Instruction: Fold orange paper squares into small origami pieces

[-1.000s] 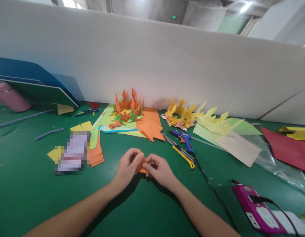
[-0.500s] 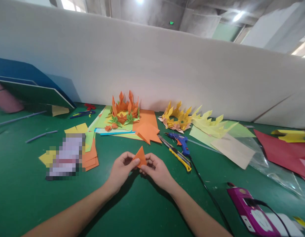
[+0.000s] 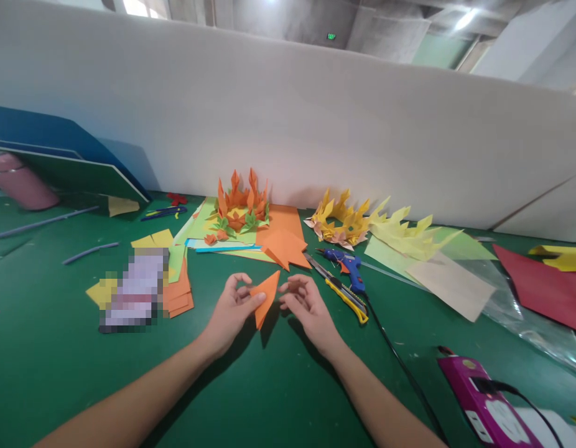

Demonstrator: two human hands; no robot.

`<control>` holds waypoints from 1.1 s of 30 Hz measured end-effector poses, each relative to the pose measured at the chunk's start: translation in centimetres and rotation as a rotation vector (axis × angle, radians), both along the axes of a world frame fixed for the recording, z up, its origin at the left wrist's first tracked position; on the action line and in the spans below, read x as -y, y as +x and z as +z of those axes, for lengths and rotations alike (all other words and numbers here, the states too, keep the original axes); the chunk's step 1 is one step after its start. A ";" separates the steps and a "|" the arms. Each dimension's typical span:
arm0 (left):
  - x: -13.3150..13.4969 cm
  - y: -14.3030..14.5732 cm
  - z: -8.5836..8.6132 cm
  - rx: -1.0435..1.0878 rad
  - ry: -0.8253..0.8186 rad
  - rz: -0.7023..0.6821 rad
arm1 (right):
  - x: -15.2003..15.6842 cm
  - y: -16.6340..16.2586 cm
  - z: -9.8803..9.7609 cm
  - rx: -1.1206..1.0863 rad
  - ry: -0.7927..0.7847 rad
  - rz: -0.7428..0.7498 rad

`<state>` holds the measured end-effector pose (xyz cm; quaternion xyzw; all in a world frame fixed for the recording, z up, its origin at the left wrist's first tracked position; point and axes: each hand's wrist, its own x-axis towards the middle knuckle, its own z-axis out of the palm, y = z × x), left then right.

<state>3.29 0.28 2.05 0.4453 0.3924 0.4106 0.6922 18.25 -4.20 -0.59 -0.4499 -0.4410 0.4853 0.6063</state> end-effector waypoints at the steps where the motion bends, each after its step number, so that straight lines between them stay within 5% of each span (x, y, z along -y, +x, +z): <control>1: 0.0 0.0 0.0 -0.035 0.024 -0.011 | 0.0 0.1 0.1 -0.011 0.007 0.001; 6: 0.0 -0.1 0.1 -0.184 0.060 -0.122 | 0.1 0.1 0.6 0.009 -0.009 0.055; 15: 0.3 -0.2 -0.1 0.091 -0.211 -0.237 | 0.2 0.3 0.6 -0.086 -0.106 0.071; 19: 0.3 -0.2 -0.1 0.111 -0.233 -0.195 | 0.1 0.3 0.4 -0.134 -0.126 0.074; 26: 0.3 -0.2 -0.2 -0.131 -0.011 -0.051 | 0.3 0.1 0.7 -0.042 -0.093 0.047; 33: 0.2 -0.3 -0.4 0.047 -0.198 -0.135 | 0.1 0.1 0.7 -0.030 -0.112 0.025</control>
